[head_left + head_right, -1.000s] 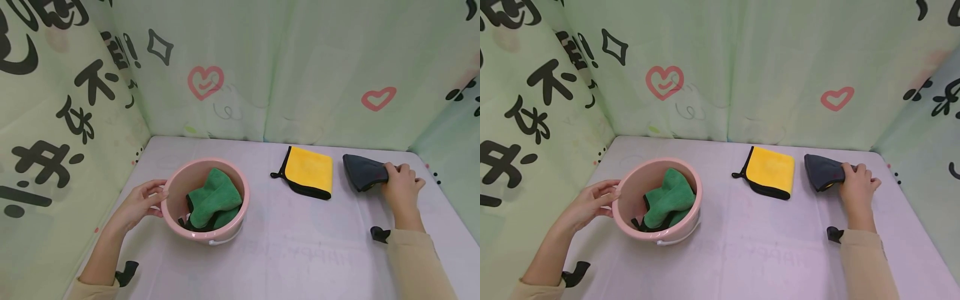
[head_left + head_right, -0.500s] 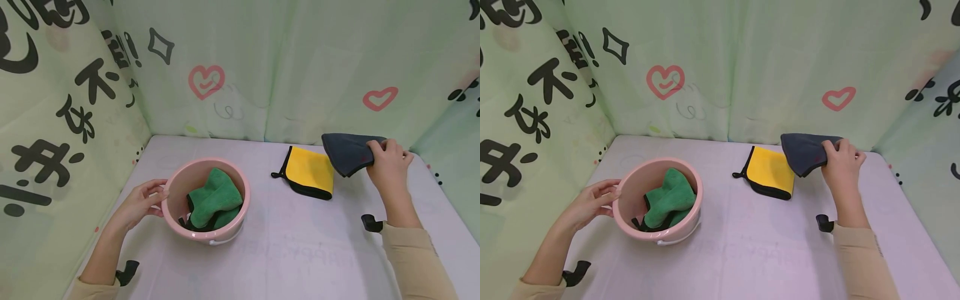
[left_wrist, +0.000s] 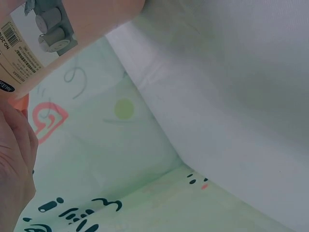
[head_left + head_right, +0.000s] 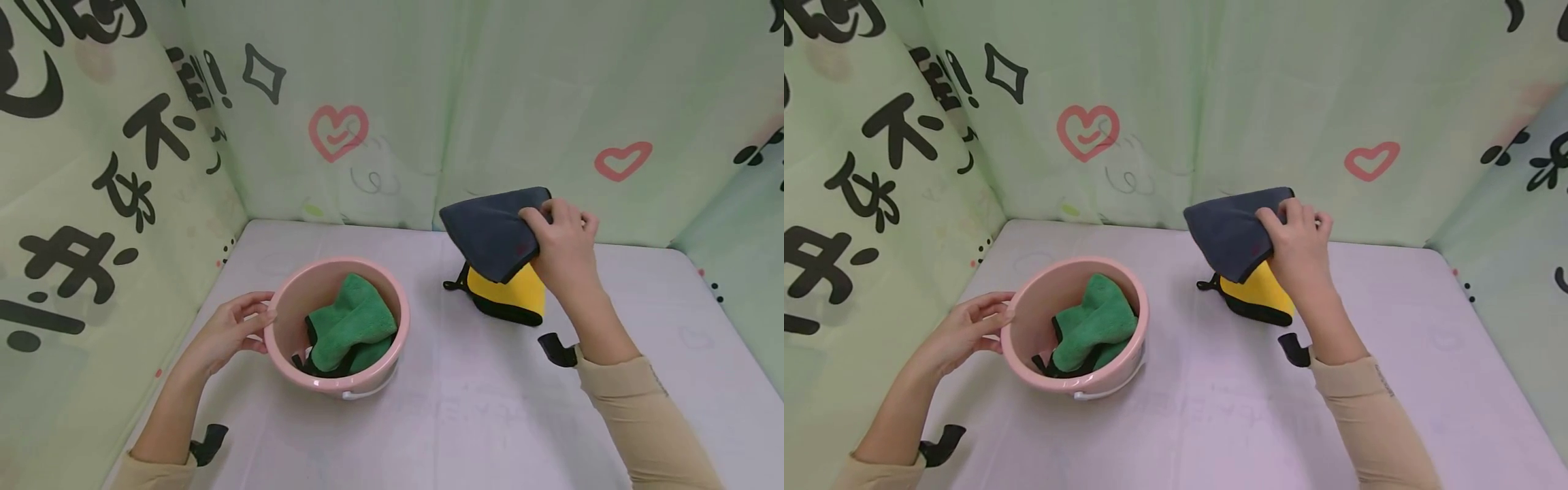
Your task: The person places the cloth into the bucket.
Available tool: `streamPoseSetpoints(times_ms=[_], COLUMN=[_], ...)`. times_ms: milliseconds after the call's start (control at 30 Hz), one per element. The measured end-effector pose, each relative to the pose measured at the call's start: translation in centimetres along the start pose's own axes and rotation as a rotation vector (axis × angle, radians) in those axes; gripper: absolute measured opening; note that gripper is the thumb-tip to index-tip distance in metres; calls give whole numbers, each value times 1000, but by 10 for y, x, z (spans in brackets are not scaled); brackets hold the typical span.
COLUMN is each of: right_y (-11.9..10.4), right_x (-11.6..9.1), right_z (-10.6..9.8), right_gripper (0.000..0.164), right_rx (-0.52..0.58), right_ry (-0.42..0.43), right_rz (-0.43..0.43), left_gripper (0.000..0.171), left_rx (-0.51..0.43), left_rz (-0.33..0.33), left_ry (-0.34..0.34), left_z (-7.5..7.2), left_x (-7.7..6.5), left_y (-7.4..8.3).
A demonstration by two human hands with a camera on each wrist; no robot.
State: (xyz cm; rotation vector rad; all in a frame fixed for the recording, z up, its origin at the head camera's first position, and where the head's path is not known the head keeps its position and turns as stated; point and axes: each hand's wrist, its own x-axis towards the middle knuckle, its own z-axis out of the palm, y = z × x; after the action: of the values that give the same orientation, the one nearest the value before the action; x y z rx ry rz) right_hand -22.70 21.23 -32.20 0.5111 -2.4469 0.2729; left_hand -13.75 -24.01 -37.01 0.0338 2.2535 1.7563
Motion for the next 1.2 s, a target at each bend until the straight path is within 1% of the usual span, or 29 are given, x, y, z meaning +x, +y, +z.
streamPoseSetpoints(times_ms=[100, 233, 400, 467, 633, 767, 867, 1000, 1200], right_y=[-21, -51, -88, -101, -129, -147, -158, -169, -181], right_x=[9, 19, 25, 25, 25, 21, 16, 10, 3], right_z=[1, 3, 6, 8, 15, 20, 24, 31, 44], right_gripper=[43, 42, 49, 47, 35, 37, 37, 34, 27], right_rx=[23, 48, 77, 86, 110, 118, 98, 72, 33], right_ry=[32, 55, 36, 37, 49, -21, -79, -144, -260], right_rz=[-73, -180, -296, -335, -424, -488, -545, -617, -682], left_gripper=[52, 51, 51, 51, 53, 53, 54, 54, 52], left_rx=[-4, -7, -11, -12, -4, -9, -11, -8, -15], left_rz=[-1, 6, 15, 16, 1, -2, -2, -4, 3], left_ry=[-2, -9, -16, -16, -7, -9, -10, -4, -3], left_z=[0, 0, 1, 1, 1, 1, 0, 0, 0], left_x=[0, 1, 2, 2, 1, 1, 1, 0, -1], left_y=[0, 0, 0, 0, 1, 1, 1, 2, 2])
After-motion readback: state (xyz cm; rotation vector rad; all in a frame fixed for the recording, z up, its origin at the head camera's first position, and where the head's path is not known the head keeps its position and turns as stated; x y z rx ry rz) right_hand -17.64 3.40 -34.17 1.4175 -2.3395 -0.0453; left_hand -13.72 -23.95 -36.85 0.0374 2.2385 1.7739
